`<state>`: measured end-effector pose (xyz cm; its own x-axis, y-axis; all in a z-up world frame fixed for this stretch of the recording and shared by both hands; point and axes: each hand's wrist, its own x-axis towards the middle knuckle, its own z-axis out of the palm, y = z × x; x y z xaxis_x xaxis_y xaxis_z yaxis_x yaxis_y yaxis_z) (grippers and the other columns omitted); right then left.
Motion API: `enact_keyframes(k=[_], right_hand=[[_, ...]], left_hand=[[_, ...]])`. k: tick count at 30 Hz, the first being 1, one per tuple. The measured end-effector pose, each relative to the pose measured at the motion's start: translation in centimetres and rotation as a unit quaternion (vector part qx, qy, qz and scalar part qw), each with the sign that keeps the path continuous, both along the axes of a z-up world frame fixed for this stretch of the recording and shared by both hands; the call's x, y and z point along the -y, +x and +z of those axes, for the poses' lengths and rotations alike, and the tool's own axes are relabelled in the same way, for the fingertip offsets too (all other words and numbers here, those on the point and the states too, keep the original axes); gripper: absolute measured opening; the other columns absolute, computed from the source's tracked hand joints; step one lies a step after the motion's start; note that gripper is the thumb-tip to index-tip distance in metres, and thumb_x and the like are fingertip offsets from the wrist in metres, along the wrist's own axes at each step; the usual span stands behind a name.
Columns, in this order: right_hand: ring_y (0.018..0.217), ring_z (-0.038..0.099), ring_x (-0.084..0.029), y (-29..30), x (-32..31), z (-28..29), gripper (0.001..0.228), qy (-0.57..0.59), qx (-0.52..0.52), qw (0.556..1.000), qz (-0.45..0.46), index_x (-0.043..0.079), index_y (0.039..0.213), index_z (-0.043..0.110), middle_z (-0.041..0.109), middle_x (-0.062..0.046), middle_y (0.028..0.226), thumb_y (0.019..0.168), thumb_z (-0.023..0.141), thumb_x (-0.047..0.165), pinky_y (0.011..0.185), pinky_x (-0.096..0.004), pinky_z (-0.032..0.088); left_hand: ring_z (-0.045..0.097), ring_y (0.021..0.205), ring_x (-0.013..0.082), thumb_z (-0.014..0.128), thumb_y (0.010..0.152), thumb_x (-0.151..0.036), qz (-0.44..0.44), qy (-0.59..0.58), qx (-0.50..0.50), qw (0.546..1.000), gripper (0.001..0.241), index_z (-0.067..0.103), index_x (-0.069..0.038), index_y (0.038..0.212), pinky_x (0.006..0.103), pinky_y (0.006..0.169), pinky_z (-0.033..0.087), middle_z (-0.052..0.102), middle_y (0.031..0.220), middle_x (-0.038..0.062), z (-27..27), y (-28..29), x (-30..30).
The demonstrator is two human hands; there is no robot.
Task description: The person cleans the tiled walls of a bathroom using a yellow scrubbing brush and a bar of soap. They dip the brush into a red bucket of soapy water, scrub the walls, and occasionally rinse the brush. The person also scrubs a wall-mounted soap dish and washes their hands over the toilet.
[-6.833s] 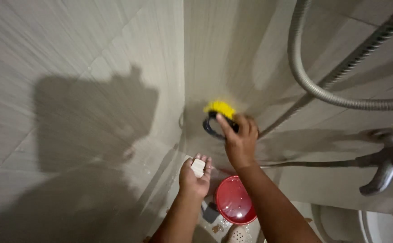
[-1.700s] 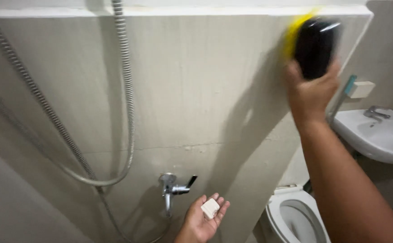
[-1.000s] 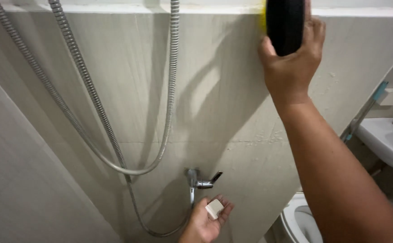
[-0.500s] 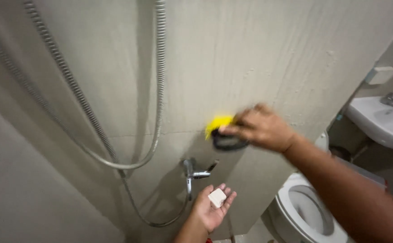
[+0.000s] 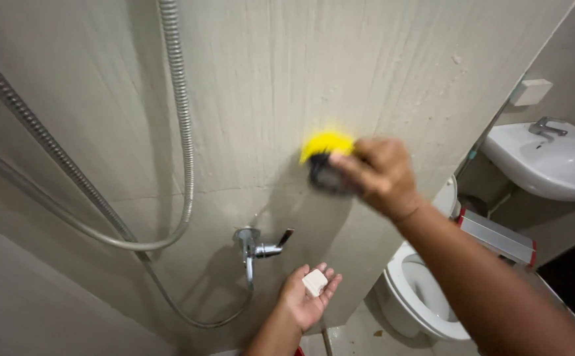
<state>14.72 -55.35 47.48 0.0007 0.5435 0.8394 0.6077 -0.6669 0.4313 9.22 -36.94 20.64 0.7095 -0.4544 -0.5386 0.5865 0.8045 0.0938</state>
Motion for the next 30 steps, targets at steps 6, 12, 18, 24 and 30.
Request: enact_keyframes(k=[6,12,18,24,30], right_hand=[[0.097,0.064,-0.022,-2.3,1.2,-5.8,0.063,-0.172,-0.097,0.980,-0.012,0.029,0.134,0.071,0.065,-0.005,0.105,0.075,0.084,0.011,0.091,-0.045,0.046],[0.096,0.065,-0.026,-6.6,1.6,-6.5,0.068,-0.147,-0.350,0.924,0.052,0.024,0.125,0.072,0.070,-0.006,0.103,0.058,0.083,0.016,0.094,-0.052,0.041],[0.104,0.066,-0.026,-7.5,3.6,-8.4,0.070,-0.111,-0.427,0.891,0.111,0.020,0.131,0.069,0.070,-0.008,0.114,0.063,0.085,0.015,0.096,-0.049,0.042],[0.109,0.064,-0.031,-4.7,10.5,-10.2,0.072,0.004,-0.336,0.942,-0.014,0.020,0.130,0.067,0.069,-0.009,0.117,0.061,0.086,0.014,0.094,-0.048,0.047],[0.117,0.065,-0.031,-1.1,15.9,-6.8,0.058,0.174,-0.316,0.931,-0.064,0.017,0.128,0.068,0.067,-0.010,0.122,0.073,0.084,0.008,0.098,-0.045,0.052]], left_hand=[[0.065,0.108,0.0443,0.047,0.102,-0.033,-0.012,-0.010,0.015,1.000,0.045,0.062,0.006,0.118,0.0474,0.097,0.056,0.067,0.109,0.023,-0.6,-0.3,1.0],[0.065,0.109,0.0386,0.046,0.099,-0.034,0.008,-0.044,0.065,0.997,0.045,0.062,0.002,0.121,0.0496,0.099,0.055,0.069,0.117,0.020,2.9,-1.0,1.5],[0.066,0.110,0.0335,0.041,0.096,-0.037,-0.007,-0.094,0.124,0.988,0.050,0.063,-0.001,0.123,0.0500,0.102,0.052,0.069,0.120,0.019,3.0,-1.0,3.6],[0.066,0.115,0.0364,0.040,0.102,-0.031,-0.088,-0.048,0.146,0.984,0.047,0.062,0.002,0.128,0.0469,0.102,0.054,0.069,0.123,0.020,3.4,-0.2,6.6],[0.067,0.113,0.0387,0.043,0.103,-0.032,-0.041,0.028,0.052,0.997,0.045,0.062,0.002,0.126,0.0429,0.096,0.055,0.069,0.120,0.020,0.6,1.6,7.6]])
